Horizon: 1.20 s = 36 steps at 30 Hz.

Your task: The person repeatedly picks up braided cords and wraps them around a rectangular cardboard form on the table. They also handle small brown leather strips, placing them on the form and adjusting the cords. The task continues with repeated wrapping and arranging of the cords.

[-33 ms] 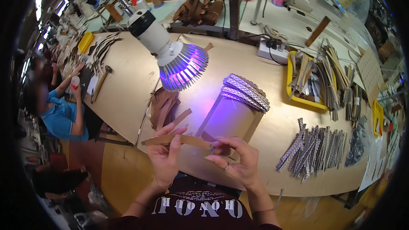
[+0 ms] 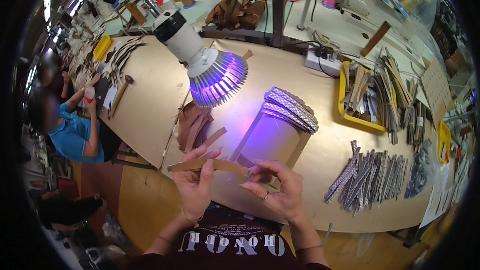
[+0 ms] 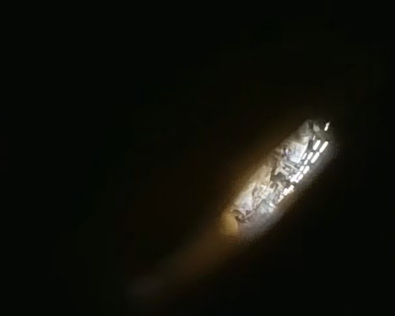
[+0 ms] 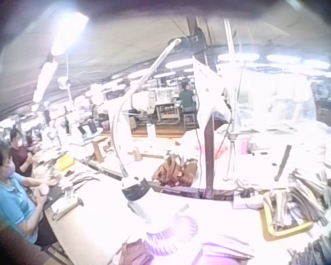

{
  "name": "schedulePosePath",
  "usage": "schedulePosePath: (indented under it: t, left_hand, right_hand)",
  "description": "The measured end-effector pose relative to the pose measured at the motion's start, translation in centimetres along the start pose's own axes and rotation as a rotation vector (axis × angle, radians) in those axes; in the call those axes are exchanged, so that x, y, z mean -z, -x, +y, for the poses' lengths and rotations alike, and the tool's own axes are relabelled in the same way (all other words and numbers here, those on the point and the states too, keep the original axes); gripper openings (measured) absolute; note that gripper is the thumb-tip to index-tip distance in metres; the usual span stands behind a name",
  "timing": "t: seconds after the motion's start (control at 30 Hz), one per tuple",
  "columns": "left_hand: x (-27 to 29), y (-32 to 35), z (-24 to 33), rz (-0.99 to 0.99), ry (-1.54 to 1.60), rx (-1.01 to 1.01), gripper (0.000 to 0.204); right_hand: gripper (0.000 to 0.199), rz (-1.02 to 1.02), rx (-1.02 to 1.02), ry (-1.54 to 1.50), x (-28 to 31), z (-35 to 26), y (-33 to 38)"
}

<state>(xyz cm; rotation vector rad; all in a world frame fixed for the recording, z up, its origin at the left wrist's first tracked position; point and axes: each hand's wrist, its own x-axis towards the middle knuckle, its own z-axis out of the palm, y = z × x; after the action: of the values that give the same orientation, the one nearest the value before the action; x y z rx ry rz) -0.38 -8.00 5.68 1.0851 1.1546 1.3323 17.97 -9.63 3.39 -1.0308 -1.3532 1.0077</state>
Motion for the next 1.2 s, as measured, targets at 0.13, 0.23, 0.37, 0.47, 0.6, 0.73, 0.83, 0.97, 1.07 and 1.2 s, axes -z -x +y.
schedulePosePath:
  t: [0.13, 0.23, 0.37, 0.47, 0.6, 0.73, 0.83, 0.97, 1.07, 1.2]
  left_hand:
    - [-0.4, 0.7, 0.3, 0.012, -0.003, 0.002, 0.032]
    - [-0.2, 0.8, 0.4, 0.018, 0.158, 0.098, 0.032]
    - [1.0, 0.0, 0.2, -0.050, 0.196, 0.128, 0.034]
    - [2.0, -1.1, 0.1, -0.124, 0.282, 0.175, 0.039]
    - [2.7, -2.4, 0.4, -0.257, 0.664, 0.453, 0.044]
    - [2.7, -3.3, 0.8, -0.311, 0.617, 0.415, 0.045]
    - [2.6, -3.8, 1.1, -0.354, 0.538, 0.327, 0.042]
    - [2.4, -3.8, 1.3, -0.395, 0.451, 0.198, 0.037]
    - [2.5, -3.8, 1.5, -0.400, 0.434, 0.180, 0.036]
    - [2.8, -3.7, 1.7, -0.386, 0.404, 0.175, 0.036]
  right_hand:
    - [0.045, 0.046, -0.111, -0.106, -1.0, 0.3, -0.2]
    - [0.043, 0.085, -0.172, -0.160, -1.5, 0.4, -0.3]
    - [0.042, 0.127, -0.149, -0.135, -1.9, -0.1, -0.6]
    - [0.032, 0.136, 0.219, 0.312, -1.4, -0.5, -1.1]
    - [0.017, 0.071, 0.578, 0.679, -0.2, -1.0, -0.8]
    - [0.013, 0.086, 0.537, 0.700, 0.4, -0.6, -0.6]
    - [0.012, 0.144, 0.488, 0.691, 0.5, -0.1, -0.3]
    - [0.014, 0.161, 0.408, 0.687, 0.0, 0.3, 0.3]
    - [0.014, 0.195, 0.407, 0.698, -0.3, 0.5, 0.4]
    - [0.014, 0.219, 0.417, 0.698, -0.6, 0.6, 0.3]
